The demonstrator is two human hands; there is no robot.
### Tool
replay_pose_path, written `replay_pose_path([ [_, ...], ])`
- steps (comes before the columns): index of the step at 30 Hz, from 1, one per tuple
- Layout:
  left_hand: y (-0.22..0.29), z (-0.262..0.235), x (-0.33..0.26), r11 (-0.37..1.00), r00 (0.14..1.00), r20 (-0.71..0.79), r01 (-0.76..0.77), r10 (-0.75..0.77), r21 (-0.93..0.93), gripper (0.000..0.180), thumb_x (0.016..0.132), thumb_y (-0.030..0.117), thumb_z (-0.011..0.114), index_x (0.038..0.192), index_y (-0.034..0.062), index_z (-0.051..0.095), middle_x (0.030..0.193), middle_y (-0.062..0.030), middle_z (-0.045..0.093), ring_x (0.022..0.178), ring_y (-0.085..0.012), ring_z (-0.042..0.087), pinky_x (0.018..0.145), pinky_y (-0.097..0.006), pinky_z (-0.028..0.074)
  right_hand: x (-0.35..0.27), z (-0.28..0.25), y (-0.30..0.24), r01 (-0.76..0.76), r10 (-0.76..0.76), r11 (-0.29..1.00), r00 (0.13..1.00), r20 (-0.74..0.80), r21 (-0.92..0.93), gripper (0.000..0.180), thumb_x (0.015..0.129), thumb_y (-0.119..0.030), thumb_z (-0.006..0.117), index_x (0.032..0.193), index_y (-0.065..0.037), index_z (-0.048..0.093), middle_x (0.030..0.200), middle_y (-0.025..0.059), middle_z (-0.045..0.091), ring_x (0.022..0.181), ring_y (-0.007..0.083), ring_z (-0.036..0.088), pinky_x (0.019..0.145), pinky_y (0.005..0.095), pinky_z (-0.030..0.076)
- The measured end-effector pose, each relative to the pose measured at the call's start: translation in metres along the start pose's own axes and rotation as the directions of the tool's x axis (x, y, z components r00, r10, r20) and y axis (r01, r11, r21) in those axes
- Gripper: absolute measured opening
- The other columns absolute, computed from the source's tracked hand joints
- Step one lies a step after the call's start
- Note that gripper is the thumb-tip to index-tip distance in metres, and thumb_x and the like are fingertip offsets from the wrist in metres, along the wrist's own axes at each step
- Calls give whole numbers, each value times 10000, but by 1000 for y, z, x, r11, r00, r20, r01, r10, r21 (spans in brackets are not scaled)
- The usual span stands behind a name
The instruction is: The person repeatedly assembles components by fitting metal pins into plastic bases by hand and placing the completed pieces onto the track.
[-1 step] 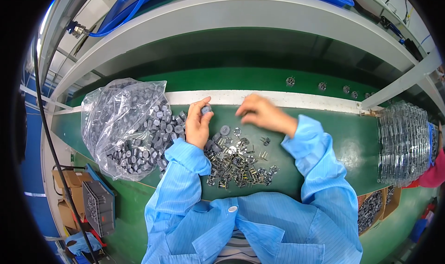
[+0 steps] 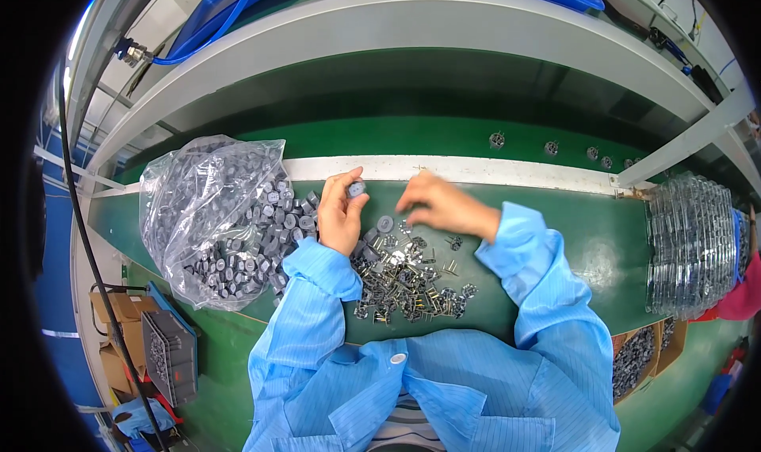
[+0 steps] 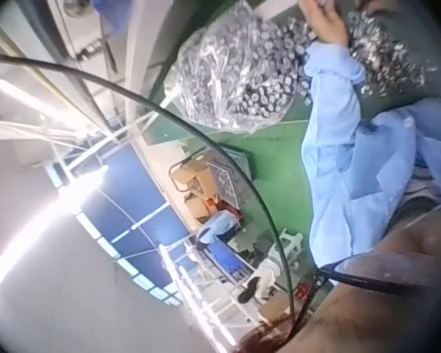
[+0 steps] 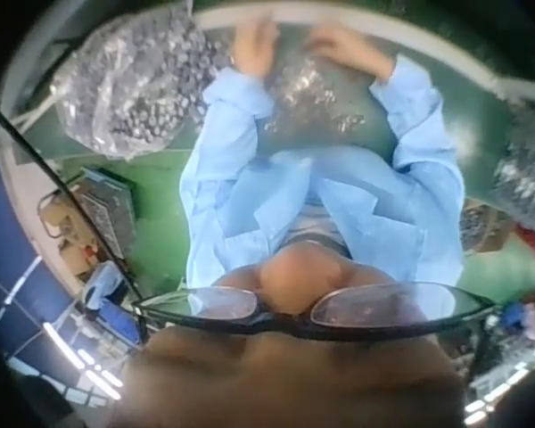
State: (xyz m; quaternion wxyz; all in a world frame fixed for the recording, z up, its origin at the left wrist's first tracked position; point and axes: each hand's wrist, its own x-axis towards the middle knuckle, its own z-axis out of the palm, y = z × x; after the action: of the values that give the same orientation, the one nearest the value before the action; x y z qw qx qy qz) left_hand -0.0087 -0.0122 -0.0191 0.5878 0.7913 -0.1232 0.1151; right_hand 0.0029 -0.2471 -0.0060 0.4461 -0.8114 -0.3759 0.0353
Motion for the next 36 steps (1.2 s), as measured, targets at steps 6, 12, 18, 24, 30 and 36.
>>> replay_pose_path([
  [6, 10, 4, -4, 997, 997, 37, -72, 74, -34, 455, 783, -130, 738, 1202, 30, 658, 1144, -91, 589, 861, -127, 640, 704, -232, 537, -1, 18, -9, 6, 12, 985, 995, 100, -172, 164, 795, -144, 780, 936, -74, 734, 911, 37, 650, 951, 252, 598, 872, 366, 475],
  [12, 15, 10, -7, 992, 993, 69, -101, 96, 76, 433, 691, -61, 849, 1048, 35, 623, 1062, -72, 636, 717, -106, 630, 626, -250, 527, 4, 9, -22, -240, 336, 849, 933, -130, 470, 83, 911, -52, 698, 984, -17, 715, 916, 57, 688, 833, 116, 663, 724, 271, 529],
  [18, 7, 10, -11, 886, 927, 357, 257, -114, -385, 434, 831, -147, 695, 1226, -27, 561, 1275, -137, 613, 1030, -190, 688, 802, -266, 586, 5, 19, -30, -220, 348, 878, 903, -251, 425, 86, 933, -73, 680, 982, -2, 684, 938, 66, 690, 838, 125, 662, 699, 262, 530],
  [24, 14, 13, -10, 860, 928, 337, 298, -159, -414, 482, 854, -190, 617, 1305, -34, 551, 1282, -148, 617, 1056, -207, 685, 880, -299, 597, 7, 9, -34, -22, 20, 1000, 896, -444, 1, 71, 860, -76, 737, 905, -35, 700, 904, 63, 650, 873, 200, 613, 741, 327, 494],
  [30, 17, 13, -12, 933, 964, 240, 185, -112, -309, 417, 789, -184, 688, 1170, -25, 631, 1149, -119, 683, 985, -167, 696, 835, -288, 604, 8, 14, -39, -59, 96, 994, 887, -452, 96, 112, 803, -87, 775, 842, -40, 680, 885, 65, 626, 892, 248, 603, 769, 360, 485],
  [36, 21, 11, -12, 999, 983, 181, 18, -10, -41, 417, 731, -86, 784, 1113, 45, 680, 1038, -69, 734, 915, -166, 710, 762, -290, 559, 9, 10, -46, 29, -150, 959, 896, -419, -281, 141, 755, -66, 766, 817, -54, 639, 898, 53, 602, 870, 253, 585, 729, 381, 459],
])
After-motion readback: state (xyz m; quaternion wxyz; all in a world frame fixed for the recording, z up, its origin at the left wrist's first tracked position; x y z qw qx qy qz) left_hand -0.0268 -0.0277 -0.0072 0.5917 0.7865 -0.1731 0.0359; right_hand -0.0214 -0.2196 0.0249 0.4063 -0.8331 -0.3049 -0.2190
